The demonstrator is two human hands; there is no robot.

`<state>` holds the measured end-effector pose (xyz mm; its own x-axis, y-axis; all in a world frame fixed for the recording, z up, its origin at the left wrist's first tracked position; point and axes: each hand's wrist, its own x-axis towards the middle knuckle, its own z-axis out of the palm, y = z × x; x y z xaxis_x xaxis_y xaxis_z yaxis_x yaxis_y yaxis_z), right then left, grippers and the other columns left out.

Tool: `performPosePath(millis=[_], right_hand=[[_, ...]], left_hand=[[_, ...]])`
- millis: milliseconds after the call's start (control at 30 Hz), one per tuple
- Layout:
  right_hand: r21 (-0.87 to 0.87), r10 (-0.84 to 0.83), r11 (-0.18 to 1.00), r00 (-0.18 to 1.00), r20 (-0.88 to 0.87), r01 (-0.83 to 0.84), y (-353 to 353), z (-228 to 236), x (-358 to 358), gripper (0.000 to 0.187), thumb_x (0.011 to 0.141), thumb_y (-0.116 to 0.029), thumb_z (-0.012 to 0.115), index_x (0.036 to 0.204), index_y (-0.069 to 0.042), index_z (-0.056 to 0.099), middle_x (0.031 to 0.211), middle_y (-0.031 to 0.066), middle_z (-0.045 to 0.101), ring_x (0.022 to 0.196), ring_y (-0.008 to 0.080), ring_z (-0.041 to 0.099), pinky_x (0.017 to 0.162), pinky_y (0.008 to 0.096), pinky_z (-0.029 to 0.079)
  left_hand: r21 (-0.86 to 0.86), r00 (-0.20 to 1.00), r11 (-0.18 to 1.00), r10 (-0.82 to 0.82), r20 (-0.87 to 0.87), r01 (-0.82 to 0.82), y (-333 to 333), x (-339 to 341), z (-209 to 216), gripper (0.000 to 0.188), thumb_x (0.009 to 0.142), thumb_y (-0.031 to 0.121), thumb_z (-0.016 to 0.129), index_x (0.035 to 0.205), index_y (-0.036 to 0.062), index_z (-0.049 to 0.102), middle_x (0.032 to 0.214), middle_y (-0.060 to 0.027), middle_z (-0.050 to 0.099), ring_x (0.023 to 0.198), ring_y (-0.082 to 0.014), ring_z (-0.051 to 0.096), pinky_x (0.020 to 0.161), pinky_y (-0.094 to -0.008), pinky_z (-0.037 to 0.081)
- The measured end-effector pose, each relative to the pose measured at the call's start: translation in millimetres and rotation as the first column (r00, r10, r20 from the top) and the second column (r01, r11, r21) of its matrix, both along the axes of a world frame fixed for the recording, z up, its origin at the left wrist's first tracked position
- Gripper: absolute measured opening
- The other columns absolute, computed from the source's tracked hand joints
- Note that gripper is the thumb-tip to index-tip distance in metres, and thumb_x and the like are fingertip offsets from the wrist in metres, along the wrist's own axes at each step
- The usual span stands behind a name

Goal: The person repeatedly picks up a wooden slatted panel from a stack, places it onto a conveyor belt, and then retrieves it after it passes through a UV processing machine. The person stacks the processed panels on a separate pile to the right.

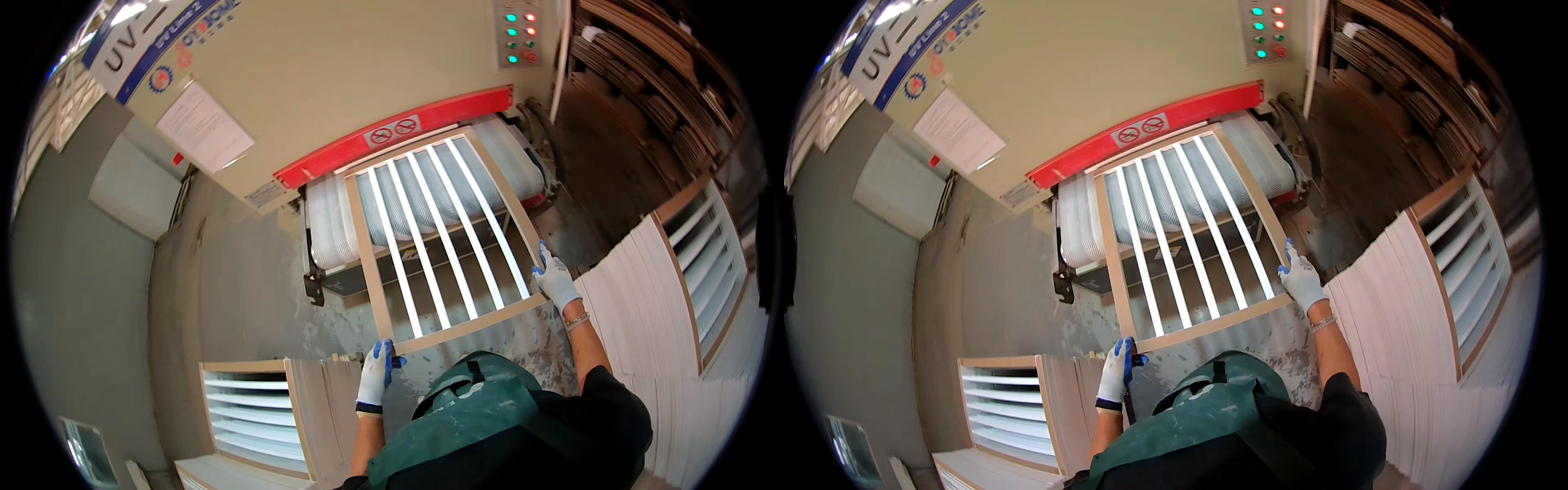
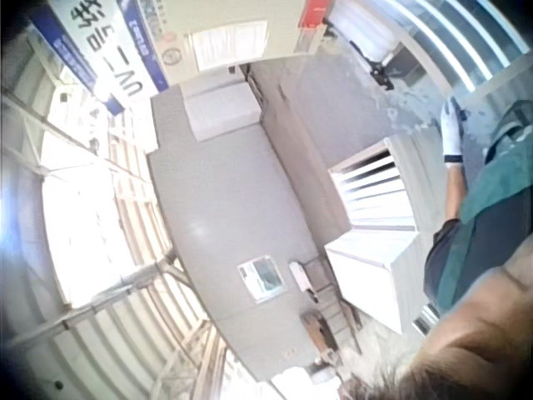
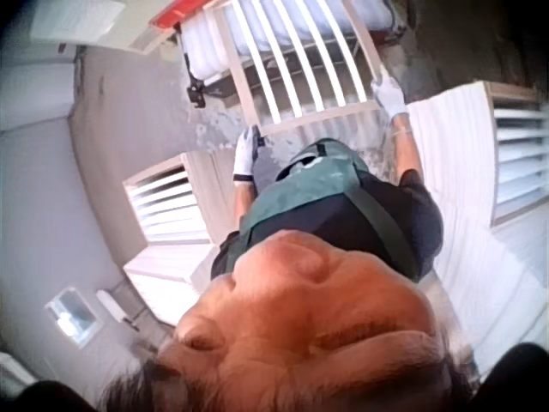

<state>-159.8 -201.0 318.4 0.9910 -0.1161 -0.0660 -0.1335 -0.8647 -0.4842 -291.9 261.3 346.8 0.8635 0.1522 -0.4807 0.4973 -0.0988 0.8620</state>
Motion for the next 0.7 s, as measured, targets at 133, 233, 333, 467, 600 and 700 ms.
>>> performPosePath(millis=[133,233,333,467,600,700], right_hand=[[-0.006,0.044,0.999,0.999,0.004,-0.044,1,-4,23,0.078,0.090,-0.028,0.067,0.157,-0.010,0.030,0.119,0.0256,0.065,0.109,0.0406,0.064,0.098,0.0473,0.048],[0.014,0.072,0.997,0.997,0.022,-0.072,5,-2,39,0.078,0.090,-0.025,0.067,0.156,-0.007,0.031,0.122,0.0278,0.064,0.112,0.0426,0.062,0.100,0.0477,0.047],[0.010,0.089,0.996,0.996,0.008,-0.089,6,-7,54,0.078,0.089,-0.022,0.067,0.156,-0.007,0.031,0.125,0.0283,0.063,0.112,0.0438,0.062,0.099,0.0482,0.047],[-0.015,0.131,0.991,0.989,0.068,-0.131,-4,-23,77,0.081,0.087,-0.019,0.069,0.158,-0.011,0.030,0.131,0.0269,0.061,0.113,0.0440,0.062,0.098,0.0492,0.048],[-0.081,0.152,0.986,0.987,0.050,-0.148,-7,-42,107,0.083,0.089,-0.017,0.069,0.159,-0.013,0.027,0.138,0.0258,0.058,0.119,0.0418,0.061,0.102,0.0469,0.047],[-0.030,0.124,0.992,0.991,0.056,-0.123,-16,-54,132,0.081,0.088,-0.016,0.069,0.159,-0.012,0.029,0.138,0.0256,0.058,0.120,0.0417,0.061,0.102,0.0455,0.047]], left_hand=[[-0.180,0.993,0.977,0.118,-0.007,-0.117,-1,-8,-7,0.048,0.106,0.044,0.048,0.120,0.0001,0.061,0.096,-0.0139,0.072,0.080,-0.0179,0.069,0.073,-0.0309,0.053],[-0.124,0.986,0.978,0.166,-0.009,-0.166,3,-29,-9,0.049,0.106,0.044,0.048,0.127,0.0012,0.059,0.099,-0.0129,0.072,0.081,-0.0166,0.068,0.073,-0.0295,0.052],[-0.216,0.963,0.943,0.266,0.032,-0.253,4,-54,-6,0.048,0.106,0.043,0.049,0.127,0.0008,0.059,0.102,-0.0131,0.072,0.083,-0.0165,0.068,0.073,-0.0298,0.052],[-0.194,0.945,0.925,0.321,-0.060,-0.327,18,-94,-22,0.049,0.106,0.041,0.049,0.131,-0.0001,0.058,0.106,-0.0136,0.071,0.086,-0.0179,0.068,0.077,-0.0308,0.053],[-0.224,0.891,0.863,0.431,-0.140,-0.453,28,-139,-25,0.047,0.107,0.037,0.048,0.132,-0.0012,0.058,0.104,-0.0124,0.071,0.088,-0.0192,0.068,0.083,-0.0324,0.054],[-0.274,0.861,0.816,0.484,-0.156,-0.509,50,-178,-53,0.044,0.107,0.035,0.049,0.131,-0.0006,0.059,0.103,-0.0122,0.073,0.086,-0.0190,0.069,0.079,-0.0305,0.056]])
